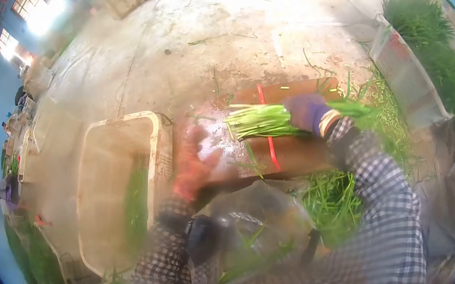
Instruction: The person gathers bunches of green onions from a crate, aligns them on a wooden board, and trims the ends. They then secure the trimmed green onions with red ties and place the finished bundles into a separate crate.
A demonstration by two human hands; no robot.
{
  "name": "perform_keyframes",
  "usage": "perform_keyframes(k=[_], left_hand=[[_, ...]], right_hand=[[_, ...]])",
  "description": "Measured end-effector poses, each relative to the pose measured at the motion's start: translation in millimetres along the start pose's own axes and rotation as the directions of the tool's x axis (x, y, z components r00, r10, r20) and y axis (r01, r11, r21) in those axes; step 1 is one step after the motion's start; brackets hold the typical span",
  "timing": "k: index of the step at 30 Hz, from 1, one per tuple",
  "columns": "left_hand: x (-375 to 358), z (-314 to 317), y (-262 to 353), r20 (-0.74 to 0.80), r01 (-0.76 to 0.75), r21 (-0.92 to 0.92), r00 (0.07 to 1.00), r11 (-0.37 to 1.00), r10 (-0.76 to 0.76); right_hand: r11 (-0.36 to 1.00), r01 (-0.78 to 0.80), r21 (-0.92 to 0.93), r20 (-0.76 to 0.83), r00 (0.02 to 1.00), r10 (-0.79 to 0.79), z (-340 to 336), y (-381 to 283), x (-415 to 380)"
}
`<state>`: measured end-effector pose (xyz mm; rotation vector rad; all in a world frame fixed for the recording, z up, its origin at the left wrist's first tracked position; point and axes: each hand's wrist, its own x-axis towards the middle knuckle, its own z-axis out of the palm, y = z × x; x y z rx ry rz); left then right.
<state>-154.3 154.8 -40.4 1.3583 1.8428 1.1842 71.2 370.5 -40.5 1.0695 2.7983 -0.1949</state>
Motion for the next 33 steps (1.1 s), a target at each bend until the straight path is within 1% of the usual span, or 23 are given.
perform_keyframes(k=[2,3,6,7,10,13,16,17,18,19,20,21,22,23,24,25,26,28,29,31,32,33], left_hand=[[5.2,14.6,-9.5,0.026,-0.031,0.322,0.999,0.946,0.024],[7.8,23.7,-5.8,0.039,0.06,0.353,0.996,0.934,-0.078],[31.1,44.7,-20.1,0.145,-0.032,0.453,0.989,0.891,-0.038],[41.1,50.2,-15.9,0.215,-0.063,0.502,0.975,0.863,-0.054],[62.3,95.8,-39.7,0.282,-0.227,0.703,0.959,0.674,0.029],[88.1,125.2,-38.0,0.362,-0.315,0.705,0.93,0.636,0.06],[97.0,149.9,-58.4,0.335,-0.222,0.702,0.941,0.676,-0.039],[99.8,151.3,-63.7,0.373,-0.224,0.687,0.925,0.691,-0.07],[100.1,152.8,-68.3,0.368,-0.217,0.642,0.929,0.735,-0.046],[100.9,157.9,-77.2,0.355,-0.206,0.597,0.934,0.775,-0.025],[101.4,159.5,-84.6,0.331,-0.188,0.558,0.944,0.808,-0.008],[102.2,160.2,-90.8,0.304,-0.174,0.536,0.953,0.826,0.003],[103.2,166.6,-94.0,0.284,-0.17,0.517,0.959,0.839,0.019],[104.4,173.7,-97.0,0.266,-0.173,0.514,0.963,0.84,0.036],[107.1,181.5,-100.8,0.25,-0.176,0.518,0.967,0.837,0.048],[111.4,188.3,-104.4,0.236,-0.174,0.525,0.97,0.833,0.054],[113.5,193.3,-109.0,0.221,-0.172,0.537,0.973,0.826,0.059],[119.2,204.0,-118.7,0.169,-0.161,0.557,0.982,0.815,0.079],[120.2,208.1,-119.5,0.125,-0.158,0.57,0.987,0.807,0.104],[122.9,213.8,-126.0,0.116,-0.17,0.576,0.985,0.8,0.125],[119.6,191.6,-105.6,0.338,-0.173,0.531,0.941,0.83,-0.02],[115.0,173.8,-97.5,0.319,-0.171,0.513,0.948,0.841,-0.002]], right_hand=[[0.995,-0.027,0.092,0.032,0.999,0.024,30.8,-1.8,12.0],[0.99,-0.043,0.137,0.05,0.998,0.037,43.6,-0.8,17.0],[0.997,-0.06,0.057,0.154,0.987,0.051,76.3,4.8,36.5],[0.995,-0.076,0.066,0.173,0.983,0.064,77.5,4.3,39.7],[0.99,-0.108,0.094,0.225,0.971,0.085,62.0,-0.9,39.0],[0.985,-0.105,0.136,0.257,0.964,0.068,44.8,-5.8,36.3],[0.983,-0.077,0.168,0.247,0.968,0.033,46.3,-1.1,40.3],[0.98,-0.061,0.191,0.238,0.971,0.014,48.7,1.3,41.2],[0.976,-0.043,0.214,0.229,0.973,-0.007,50.0,1.9,40.5],[0.969,0.01,0.246,0.194,0.979,-0.06,42.6,-0.7,36.4],[0.957,0.134,0.258,0.099,0.981,-0.164,45.8,3.3,32.4],[0.947,0.209,0.243,0.154,0.956,-0.251,42.6,5.9,35.0],[0.929,0.284,0.237,0.208,0.919,-0.334,23.3,-3.5,35.8],[0.942,0.079,0.327,0.198,0.969,-0.15,-2.0,-15.5,27.0],[0.911,0.073,0.405,0.197,0.966,-0.165,-0.3,0.3,28.4],[0.944,0.101,0.314,0.072,0.989,-0.13,-3.1,6.3,27.0],[0.961,0.203,0.188,-0.201,0.966,-0.164,9.5,23.8,25.0],[0.929,0.335,0.158,-0.329,0.905,-0.271,0.5,6.6,25.8],[0.918,0.366,0.15,-0.306,0.9,-0.309,18.4,3.5,25.4],[0.905,0.409,0.116,-0.26,0.892,-0.369,86.0,8.8,30.7],[0.948,0.317,0.015,-0.317,0.901,-0.296,123.3,9.6,36.9],[0.952,0.302,0.047,-0.288,0.917,-0.277,117.5,3.3,36.4]])
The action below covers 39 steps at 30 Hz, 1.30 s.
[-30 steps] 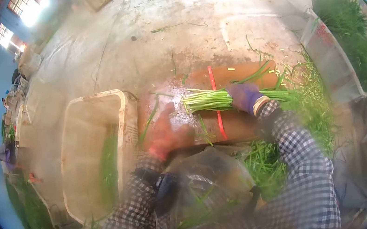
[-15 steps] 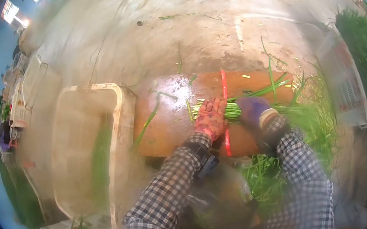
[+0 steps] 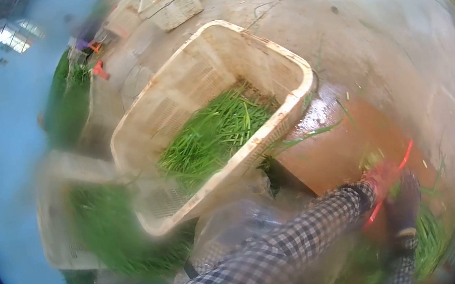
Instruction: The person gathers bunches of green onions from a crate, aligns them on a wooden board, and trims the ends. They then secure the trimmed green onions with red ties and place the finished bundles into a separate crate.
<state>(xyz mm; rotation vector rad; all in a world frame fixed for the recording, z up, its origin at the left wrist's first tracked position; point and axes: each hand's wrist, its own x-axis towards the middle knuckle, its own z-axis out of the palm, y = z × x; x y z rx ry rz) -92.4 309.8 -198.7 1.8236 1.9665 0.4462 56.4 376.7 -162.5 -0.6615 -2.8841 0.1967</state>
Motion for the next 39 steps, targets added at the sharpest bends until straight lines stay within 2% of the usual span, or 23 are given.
perform_keyframes(k=[2,6,8,10,11,12,13,14,15,16,17,20,22,24,25,27,28,29,30,31,33,36,39], left_hand=[[-25.1,-20.2,-0.6,-0.036,-0.026,-0.051,0.999,0.998,0.024],[-110.0,-118.1,-54.6,-0.331,-0.338,-0.118,0.9,0.934,0.284],[-175.8,-171.2,-94.1,-0.386,-0.227,-0.209,0.913,0.951,0.133],[-260.2,-216.5,-141.6,-0.291,0.156,-0.384,0.915,0.91,-0.279],[-305.3,-226.3,-167.5,-0.242,0.374,-0.375,0.844,0.848,-0.479],[-357.3,-222.9,-195.4,-0.303,0.412,-0.461,0.759,0.786,-0.576],[-404.4,-220.4,-206.8,-0.266,0.621,-0.452,0.591,0.64,-0.762],[-448.9,-210.0,-221.8,-0.264,0.726,-0.381,0.508,0.573,-0.82],[-492.4,-188.6,-249.5,-0.161,0.759,-0.471,0.426,0.449,-0.89],[-520.0,-180.7,-252.4,-0.032,0.868,-0.315,0.395,0.384,-0.918],[-542.2,-169.0,-252.2,0.088,0.936,-0.138,0.338,0.325,-0.937],[-582.2,-104.9,-263.3,0.357,0.935,0.026,0.321,0.353,-0.877],[-586.6,-68.6,-274.1,0.504,0.903,0.125,0.299,0.411,-0.81],[-569.9,-67.4,-265.5,0.621,0.86,0.19,0.268,0.473,-0.737],[-564.6,-66.4,-263.9,0.673,0.833,0.219,0.248,0.508,-0.697],[-569.0,-46.8,-283.5,0.552,0.865,0.155,0.324,0.476,-0.768],[-573.1,-36.8,-296.6,0.483,0.879,0.124,0.351,0.46,-0.802],[-576.4,-34.5,-304.6,0.41,0.891,0.093,0.372,0.443,-0.833],[-580.0,-38.3,-320.5,0.266,0.922,0.002,0.372,0.386,-0.889],[-580.9,-46.7,-338.3,0.12,0.937,-0.098,0.347,0.336,-0.93],[-569.4,-92.3,-337.6,-0.181,0.946,-0.285,0.106,0.155,-0.978],[-616.3,-38.9,-418.5,-0.533,0.959,-0.164,0.109,0.229,-0.839],[-623.4,-58.2,-418.8,-0.211,0.997,0.059,0.053,0.042,-0.976]], right_hand=[[0.999,-0.03,0.021,0.047,0.998,0.029,-6.1,-10.6,-2.4],[1.0,0.0,-0.019,0.079,0.997,0.001,-12.8,-10.6,0.8],[0.999,-0.033,-0.01,0.063,0.997,0.034,-18.5,-21.7,2.9],[0.991,-0.127,0.03,0.015,0.992,0.127,-36.1,-43.0,1.8],[0.988,-0.123,0.09,-0.047,0.991,0.128,-47.6,-54.1,3.5],[0.982,-0.117,0.149,-0.101,0.986,0.133,-61.0,-66.1,7.7],[0.972,-0.112,0.205,-0.151,0.978,0.145,-70.2,-81.5,9.4],[0.892,-0.176,0.415,-0.164,0.951,0.264,-75.6,-106.3,7.2],[0.979,-0.02,0.204,-0.193,0.979,0.06,-76.3,-110.0,1.8],[0.988,0.151,-0.014,-0.178,0.972,-0.151,-75.8,-112.9,-7.2],[0.988,0.149,0.037,-0.127,0.982,-0.143,-77.9,-125.0,-11.9],[0.985,0.101,0.141,0.029,0.994,-0.106,-69.3,-145.8,-32.7],[0.965,-0.053,0.256,0.115,0.993,0.024,-50.6,-144.1,-52.9],[0.843,-0.302,0.446,0.213,0.95,0.227,-43.7,-157.7,-65.1],[0.894,-0.286,0.345,0.246,0.947,0.208,-38.9,-151.5,-70.9],[0.962,-0.235,0.138,0.313,0.932,0.182,-30.7,-134.2,-80.9],[0.918,-0.303,0.257,0.292,0.93,0.225,-27.4,-136.4,-83.7],[0.934,-0.273,0.231,0.28,0.938,0.205,-22.6,-128.8,-90.4],[0.948,-0.244,0.204,0.268,0.945,0.185,-17.7,-114.5,-98.0],[0.961,-0.212,0.176,0.256,0.953,0.163,-14.3,-107.8,-100.4],[0.923,-0.33,0.2,0.291,0.919,0.266,-22.1,-126.2,-93.9],[0.831,-0.49,0.262,0.354,0.85,0.39,-20.6,-146.1,-89.5],[0.9,-0.414,0.135,0.353,0.869,0.347,-17.8,-159.8,-84.6]])
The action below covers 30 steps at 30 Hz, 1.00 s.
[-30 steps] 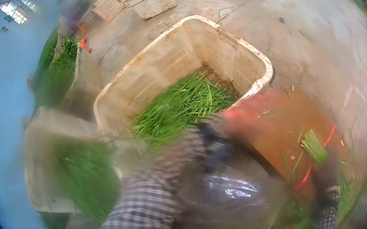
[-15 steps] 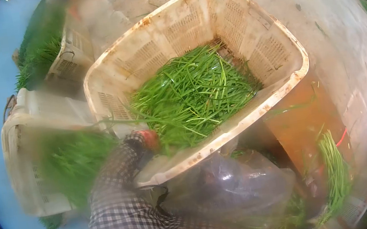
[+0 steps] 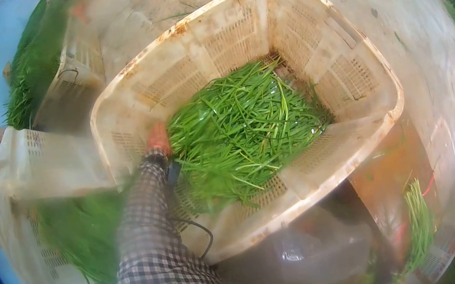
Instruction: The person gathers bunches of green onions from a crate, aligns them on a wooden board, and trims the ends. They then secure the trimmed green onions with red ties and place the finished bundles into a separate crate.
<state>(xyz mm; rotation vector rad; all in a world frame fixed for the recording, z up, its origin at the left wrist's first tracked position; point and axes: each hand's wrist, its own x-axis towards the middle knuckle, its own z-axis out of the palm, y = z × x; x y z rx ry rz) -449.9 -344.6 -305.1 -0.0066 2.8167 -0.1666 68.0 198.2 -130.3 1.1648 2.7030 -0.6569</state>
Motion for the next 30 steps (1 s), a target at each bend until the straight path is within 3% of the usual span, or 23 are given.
perform_keyframes(k=[1,4,7,9,10,13,16,19,23,27,29,30], left_hand=[[5.5,14.8,-3.7,-0.021,0.026,0.055,0.999,0.998,-0.024],[15.1,38.7,-7.0,-0.072,0.032,0.108,0.997,0.994,-0.024],[28.1,13.1,-3.0,0.131,0.006,-0.054,0.991,0.999,0.002],[37.3,31.7,-9.8,0.088,0.041,-0.143,0.996,0.989,-0.028],[38.8,34.4,-7.1,0.067,0.056,-0.19,0.997,0.98,-0.044],[40.9,25.6,-0.8,0.191,0.106,-0.196,0.979,0.975,-0.068],[45.4,12.5,4.8,0.354,0.196,-0.146,0.926,0.97,-0.134],[65.3,35.2,-2.4,0.43,0.077,-0.058,0.902,0.995,-0.045],[51.6,31.8,1.1,0.206,0.057,-0.024,0.977,0.998,-0.051],[43.1,-3.2,1.3,0.392,0.075,-0.247,0.919,0.966,0.029],[45.1,-12.6,-6.6,0.465,0.073,-0.429,0.872,0.9,0.151],[55.0,9.0,-20.4,0.4,-0.04,-0.577,0.857,0.815,0.325]], right_hand=[[0.994,-0.096,0.049,0.045,0.995,0.094,-0.7,-9.4,-1.7],[0.987,0.115,-0.108,0.038,0.993,-0.112,1.4,-6.4,-1.9],[0.987,0.086,-0.135,-0.011,0.996,-0.088,2.0,-19.7,-4.6],[0.99,-0.026,-0.137,0.068,0.997,0.036,-5.3,-26.2,-0.4],[0.988,0.036,-0.149,0.074,0.997,-0.025,-6.7,-24.8,0.6],[0.935,0.251,-0.25,0.073,0.968,-0.24,-4.6,4.6,-1.0],[0.954,0.186,-0.236,0.107,0.981,-0.165,-3.1,0.1,-0.4],[0.961,0.142,-0.237,0.121,0.986,-0.116,4.7,-11.8,5.9],[0.963,0.116,-0.243,0.133,0.987,-0.086,6.6,-16.8,6.9],[0.964,0.096,-0.247,0.136,0.989,-0.064,8.2,-18.2,4.2],[0.964,0.091,-0.251,0.14,0.989,-0.057,8.2,-17.9,2.8],[0.963,0.087,-0.253,0.143,0.988,-0.052,7.9,-17.2,1.9]])
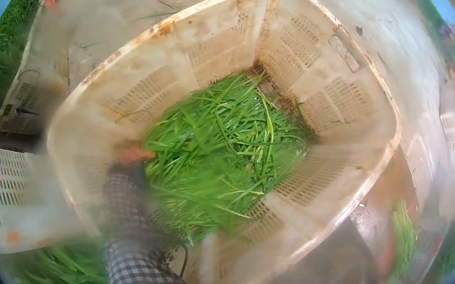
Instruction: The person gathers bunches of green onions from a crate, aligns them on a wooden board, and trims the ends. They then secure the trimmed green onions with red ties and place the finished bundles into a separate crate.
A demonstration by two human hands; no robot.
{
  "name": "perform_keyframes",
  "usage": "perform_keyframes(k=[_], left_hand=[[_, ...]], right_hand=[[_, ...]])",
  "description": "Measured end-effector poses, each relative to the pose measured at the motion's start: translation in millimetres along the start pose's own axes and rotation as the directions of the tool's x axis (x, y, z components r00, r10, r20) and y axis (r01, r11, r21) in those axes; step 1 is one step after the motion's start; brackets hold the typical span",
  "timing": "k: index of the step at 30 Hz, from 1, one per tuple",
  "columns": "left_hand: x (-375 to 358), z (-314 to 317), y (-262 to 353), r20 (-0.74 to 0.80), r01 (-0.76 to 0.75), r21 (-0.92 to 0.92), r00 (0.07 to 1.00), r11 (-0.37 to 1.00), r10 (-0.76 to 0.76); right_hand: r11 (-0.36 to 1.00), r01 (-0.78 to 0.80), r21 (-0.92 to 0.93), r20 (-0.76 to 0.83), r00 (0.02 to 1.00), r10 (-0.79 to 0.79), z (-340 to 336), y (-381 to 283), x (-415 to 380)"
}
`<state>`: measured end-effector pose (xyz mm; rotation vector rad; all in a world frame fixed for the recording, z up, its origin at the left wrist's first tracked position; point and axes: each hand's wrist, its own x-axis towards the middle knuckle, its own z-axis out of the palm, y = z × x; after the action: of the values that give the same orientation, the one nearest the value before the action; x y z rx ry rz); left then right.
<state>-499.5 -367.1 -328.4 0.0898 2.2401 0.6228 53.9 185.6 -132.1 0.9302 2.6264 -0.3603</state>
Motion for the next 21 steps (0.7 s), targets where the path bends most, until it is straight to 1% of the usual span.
perform_keyframes(k=[1,3,4,5,6,7,8,10,11,12,13,16,20,21], left_hand=[[12.6,-0.1,-31.7,0.026,-0.179,-0.095,0.983,0.979,0.183],[32.5,17.0,-74.0,-0.115,-0.303,-0.013,0.947,0.953,0.299],[37.9,23.5,-88.6,-0.184,-0.353,0.04,0.917,0.935,0.354],[59.9,36.8,-132.1,-0.267,-0.339,0.181,0.887,0.923,0.377],[76.9,47.7,-161.4,-0.341,-0.306,0.319,0.846,0.897,0.41],[94.7,52.7,-164.6,-0.201,-0.266,0.383,0.911,0.885,0.361],[117.1,53.8,-158.1,-0.061,-0.237,0.447,0.954,0.863,0.294],[126.7,62.4,-154.4,0.023,-0.177,0.464,0.982,0.868,0.188],[122.2,66.7,-157.3,-0.03,-0.134,0.418,0.986,0.898,0.162],[65.0,38.8,-78.6,-0.029,0.036,0.318,0.999,0.947,-0.028],[0.7,6.9,10.9,-0.027,0.217,0.226,0.976,0.949,-0.217],[6.4,8.3,12.4,0.067,0.103,0.313,0.989,0.944,-0.13],[16.2,13.4,1.6,0.194,-0.043,0.417,0.98,0.908,-0.043],[35.8,25.1,-19.8,0.231,-0.024,0.35,0.971,0.936,-0.061]], right_hand=[[1.0,-0.003,0.0,0.002,1.0,0.003,-0.3,0.4,-1.7],[1.0,-0.005,-0.009,0.008,1.0,0.005,0.4,3.5,-4.4],[1.0,-0.005,-0.006,0.007,1.0,0.005,-0.5,5.4,-7.3],[1.0,-0.006,-0.007,0.013,1.0,0.007,1.1,3.5,-4.7],[1.0,-0.008,-0.008,0.016,1.0,0.008,1.8,3.2,-5.3],[1.0,-0.011,-0.019,0.019,1.0,0.012,1.4,3.9,-3.9],[1.0,-0.011,-0.022,0.023,1.0,0.012,1.5,3.6,-2.6],[1.0,-0.012,-0.029,0.028,1.0,0.013,1.2,3.0,1.1],[0.999,-0.009,-0.031,0.031,0.999,0.01,0.7,3.4,1.8],[0.999,-0.009,-0.031,0.033,0.999,0.01,0.7,3.7,3.5],[0.999,-0.006,-0.032,0.032,0.999,0.007,1.2,3.3,5.2],[0.999,-0.003,-0.038,0.033,0.999,0.004,-0.5,5.1,7.2],[0.999,0.006,-0.039,0.033,0.999,-0.005,-1.6,6.4,10.2],[0.999,0.008,-0.036,0.033,0.999,-0.007,-1.8,6.5,11.8]])
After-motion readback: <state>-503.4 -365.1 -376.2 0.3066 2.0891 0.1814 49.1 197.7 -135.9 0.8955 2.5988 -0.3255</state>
